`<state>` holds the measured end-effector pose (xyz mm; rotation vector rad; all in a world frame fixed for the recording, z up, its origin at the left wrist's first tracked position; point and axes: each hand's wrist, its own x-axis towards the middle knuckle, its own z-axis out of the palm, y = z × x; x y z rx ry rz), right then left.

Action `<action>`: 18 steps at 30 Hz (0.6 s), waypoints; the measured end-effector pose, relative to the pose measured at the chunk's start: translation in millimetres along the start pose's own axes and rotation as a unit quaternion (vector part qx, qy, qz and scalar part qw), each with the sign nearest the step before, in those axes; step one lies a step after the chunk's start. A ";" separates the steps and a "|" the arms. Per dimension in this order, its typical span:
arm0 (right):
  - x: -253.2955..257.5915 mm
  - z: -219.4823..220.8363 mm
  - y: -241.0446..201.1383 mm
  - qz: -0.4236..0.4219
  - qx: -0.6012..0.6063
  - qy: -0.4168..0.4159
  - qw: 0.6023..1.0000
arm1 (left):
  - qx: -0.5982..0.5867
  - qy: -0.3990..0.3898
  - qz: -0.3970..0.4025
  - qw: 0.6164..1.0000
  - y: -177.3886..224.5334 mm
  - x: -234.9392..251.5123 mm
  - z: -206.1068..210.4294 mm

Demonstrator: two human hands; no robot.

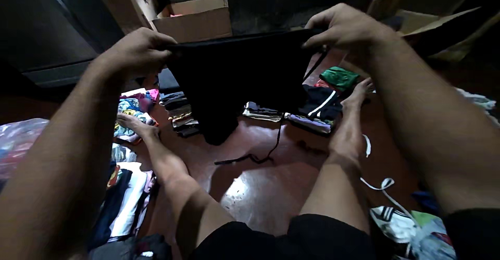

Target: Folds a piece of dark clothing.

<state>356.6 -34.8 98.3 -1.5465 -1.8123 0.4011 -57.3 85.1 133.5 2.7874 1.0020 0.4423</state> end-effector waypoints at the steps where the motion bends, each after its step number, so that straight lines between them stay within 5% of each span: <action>1: 2.1 5.8 7.6 0.021 0.022 -0.007 1.000 | -0.008 0.000 -0.015 1.000 -5.5 4.1 6.2; 6: 9.8 38.8 46.1 0.074 0.070 0.077 0.992 | -0.085 0.077 -0.093 0.989 -23.3 21.1 47.2; 9: -11.6 63.5 69.0 0.042 0.051 0.127 0.990 | -0.084 0.144 -0.027 0.986 -30.6 7.0 88.6; 12: -61.1 106.8 109.4 0.002 -0.002 0.089 0.996 | -0.056 0.145 0.052 0.986 -34.2 -36.0 167.2; 15: -128.9 182.6 159.2 0.010 -0.055 -0.008 0.998 | -0.008 0.021 0.014 1.000 -34.4 -90.9 272.0; 18: -187.2 250.3 202.3 0.113 -0.119 -0.266 0.950 | 0.023 -0.278 -0.045 0.959 -60.9 -129.5 369.5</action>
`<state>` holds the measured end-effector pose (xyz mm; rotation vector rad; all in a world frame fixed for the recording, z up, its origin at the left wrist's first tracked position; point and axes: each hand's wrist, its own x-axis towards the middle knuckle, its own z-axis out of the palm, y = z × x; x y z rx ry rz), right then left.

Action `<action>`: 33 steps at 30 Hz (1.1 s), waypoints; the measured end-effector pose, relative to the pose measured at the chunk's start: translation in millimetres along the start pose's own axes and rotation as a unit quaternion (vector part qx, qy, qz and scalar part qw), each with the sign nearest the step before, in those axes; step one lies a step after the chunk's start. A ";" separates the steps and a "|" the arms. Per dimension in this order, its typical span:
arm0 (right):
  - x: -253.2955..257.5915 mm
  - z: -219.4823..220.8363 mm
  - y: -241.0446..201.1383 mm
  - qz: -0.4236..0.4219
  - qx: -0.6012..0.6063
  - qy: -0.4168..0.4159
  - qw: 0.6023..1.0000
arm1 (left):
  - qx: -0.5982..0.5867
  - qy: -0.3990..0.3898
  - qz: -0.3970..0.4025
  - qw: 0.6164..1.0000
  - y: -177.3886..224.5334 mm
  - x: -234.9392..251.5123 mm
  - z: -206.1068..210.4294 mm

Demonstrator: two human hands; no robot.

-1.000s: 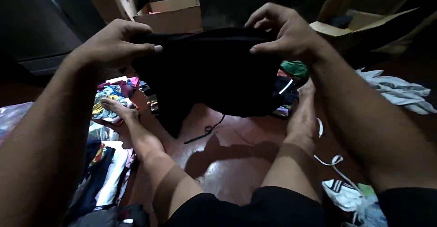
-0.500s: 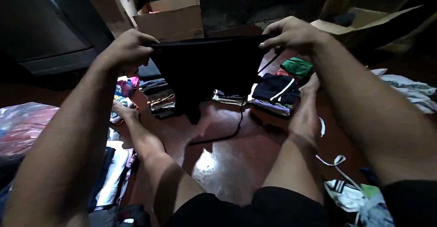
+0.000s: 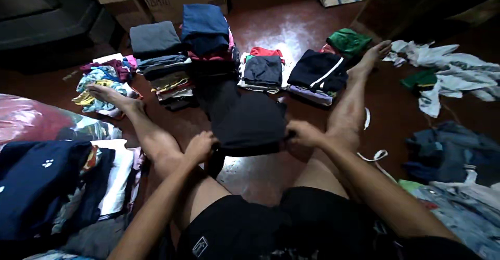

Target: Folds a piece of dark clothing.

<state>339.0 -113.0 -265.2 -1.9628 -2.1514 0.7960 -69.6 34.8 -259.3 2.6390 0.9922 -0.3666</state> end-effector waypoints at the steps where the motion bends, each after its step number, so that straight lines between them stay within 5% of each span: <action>1: -4.6 19.1 2.2 0.015 -0.013 -0.093 0.995 | -0.004 -0.106 -0.017 0.994 -2.2 2.5 19.3; 3: -14.3 34.5 -4.8 0.030 -0.015 -0.177 0.984 | -0.027 -0.196 -0.042 0.979 6.4 0.4 33.4; 9: 18.1 43.3 -13.0 0.059 0.036 -0.059 0.996 | -0.128 -0.161 -0.103 0.973 54.0 11.2 52.5; 16: 14.4 65.6 -47.8 0.083 0.002 -0.171 0.982 | -0.099 -0.108 -0.228 0.962 43.2 15.8 51.1; 19: 32.4 47.6 -47.7 0.101 0.041 -0.090 0.990 | -0.096 -0.042 -0.271 0.957 54.6 7.0 51.7; 23: 74.2 69.0 -43.9 0.183 0.062 0.067 0.979 | -0.122 -0.158 -0.338 0.920 78.6 -0.2 50.2; 28: 99.2 95.1 -74.2 0.265 0.056 0.020 0.962 | -0.153 -0.157 -0.354 0.909 74.6 13.0 62.4; 33: 107.3 87.0 -49.8 0.253 0.260 0.044 0.931 | -0.279 -0.066 -0.325 0.901 58.2 21.3 81.8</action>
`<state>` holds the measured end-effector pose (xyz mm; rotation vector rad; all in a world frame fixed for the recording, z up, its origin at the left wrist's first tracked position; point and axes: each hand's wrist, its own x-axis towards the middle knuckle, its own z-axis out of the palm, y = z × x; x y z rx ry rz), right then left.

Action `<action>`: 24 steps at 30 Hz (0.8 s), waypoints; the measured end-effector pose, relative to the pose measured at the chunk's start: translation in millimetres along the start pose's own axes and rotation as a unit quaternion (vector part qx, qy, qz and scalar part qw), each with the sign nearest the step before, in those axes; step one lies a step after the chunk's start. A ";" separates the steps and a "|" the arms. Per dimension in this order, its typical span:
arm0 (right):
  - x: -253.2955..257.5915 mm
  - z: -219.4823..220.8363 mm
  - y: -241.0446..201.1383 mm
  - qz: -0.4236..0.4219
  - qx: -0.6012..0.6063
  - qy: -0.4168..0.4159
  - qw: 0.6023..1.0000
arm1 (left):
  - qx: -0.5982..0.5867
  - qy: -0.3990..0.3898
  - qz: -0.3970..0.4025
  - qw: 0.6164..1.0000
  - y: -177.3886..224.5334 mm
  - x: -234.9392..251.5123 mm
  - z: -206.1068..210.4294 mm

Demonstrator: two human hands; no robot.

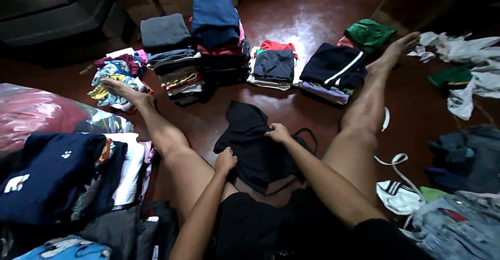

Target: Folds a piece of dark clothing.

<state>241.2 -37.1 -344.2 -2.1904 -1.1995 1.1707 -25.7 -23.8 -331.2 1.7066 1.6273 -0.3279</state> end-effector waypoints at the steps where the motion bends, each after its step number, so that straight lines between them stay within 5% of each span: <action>1: -0.3 -6.8 3.7 -0.004 0.063 0.002 0.998 | -0.052 0.015 0.016 0.998 -1.7 -1.1 -1.4; 4: -12.5 -30.1 7.9 -0.033 0.174 -0.003 0.984 | -0.232 0.036 0.057 0.970 -10.5 -7.9 -14.4; 9: -33.6 -67.7 -9.1 -0.161 0.179 0.044 0.970 | -0.433 0.157 0.180 0.869 -9.9 -25.7 -50.6; 20: -94.1 -188.5 -136.5 -0.354 0.235 0.171 0.889 | -0.299 0.315 0.423 0.795 59.4 -109.7 -231.9; 24: -118.0 -234.2 -186.1 -0.418 0.192 0.223 0.859 | -0.352 0.307 0.400 0.788 101.0 -144.6 -291.4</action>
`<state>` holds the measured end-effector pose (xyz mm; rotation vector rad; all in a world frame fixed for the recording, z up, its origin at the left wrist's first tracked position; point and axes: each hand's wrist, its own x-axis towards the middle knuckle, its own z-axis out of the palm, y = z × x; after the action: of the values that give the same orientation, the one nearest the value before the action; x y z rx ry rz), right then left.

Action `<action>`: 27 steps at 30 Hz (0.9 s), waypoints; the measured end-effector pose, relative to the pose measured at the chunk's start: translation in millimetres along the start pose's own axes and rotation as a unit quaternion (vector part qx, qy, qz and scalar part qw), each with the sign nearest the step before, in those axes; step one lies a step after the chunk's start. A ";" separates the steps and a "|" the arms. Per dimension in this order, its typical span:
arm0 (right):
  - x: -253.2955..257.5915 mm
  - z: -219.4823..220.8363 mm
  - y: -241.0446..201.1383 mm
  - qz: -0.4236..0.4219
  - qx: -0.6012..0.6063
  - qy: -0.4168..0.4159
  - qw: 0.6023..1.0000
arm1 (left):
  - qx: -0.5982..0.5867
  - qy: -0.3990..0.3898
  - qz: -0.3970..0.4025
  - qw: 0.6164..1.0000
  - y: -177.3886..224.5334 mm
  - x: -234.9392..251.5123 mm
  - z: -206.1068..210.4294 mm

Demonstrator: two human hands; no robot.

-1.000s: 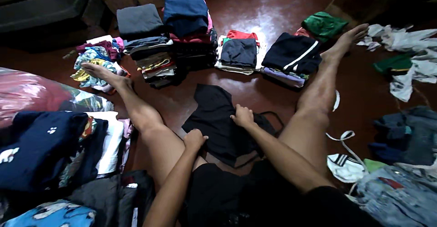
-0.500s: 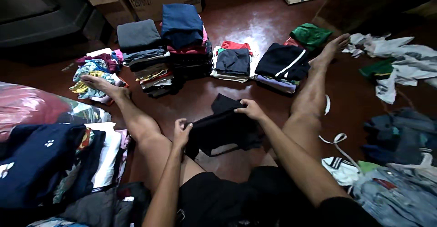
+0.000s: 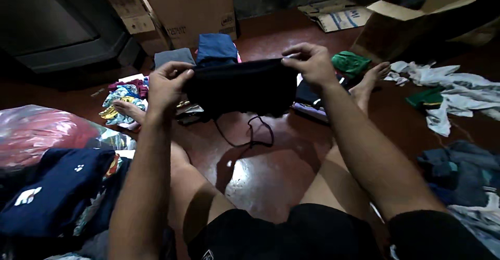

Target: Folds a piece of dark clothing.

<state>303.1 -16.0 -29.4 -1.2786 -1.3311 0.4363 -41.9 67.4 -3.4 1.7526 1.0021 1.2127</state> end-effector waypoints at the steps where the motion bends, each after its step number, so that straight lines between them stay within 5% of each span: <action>1: 8.2 -3.7 -12.9 -0.010 -0.001 0.004 1.000 | -0.022 -0.016 -0.006 1.000 9.4 6.5 -3.3; 6: 28.4 -8.8 -39.9 0.032 0.014 -0.007 0.999 | 0.000 -0.201 -0.112 0.973 -2.1 15.7 0.2; 12: 29.7 -12.0 -47.5 0.077 0.025 -0.020 0.996 | -0.050 -0.067 -0.063 0.995 10.1 29.4 -13.3; 18: 31.4 -15.6 -60.9 -0.031 -0.134 -0.026 0.990 | 0.079 -0.063 0.060 0.993 34.4 34.4 -19.5; 22: 26.8 -20.8 -75.7 -0.077 -0.333 -0.023 0.939 | 0.276 -0.049 0.116 0.953 50.3 27.9 -16.1; 27: 22.7 -29.8 -75.0 -0.100 -0.360 -0.017 0.928 | 0.417 -0.023 0.172 0.892 60.0 14.7 -11.4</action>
<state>304.9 -34.3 52.4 -1.7011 -1.7095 -0.2089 -38.7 58.6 58.7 2.7057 1.3410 0.9855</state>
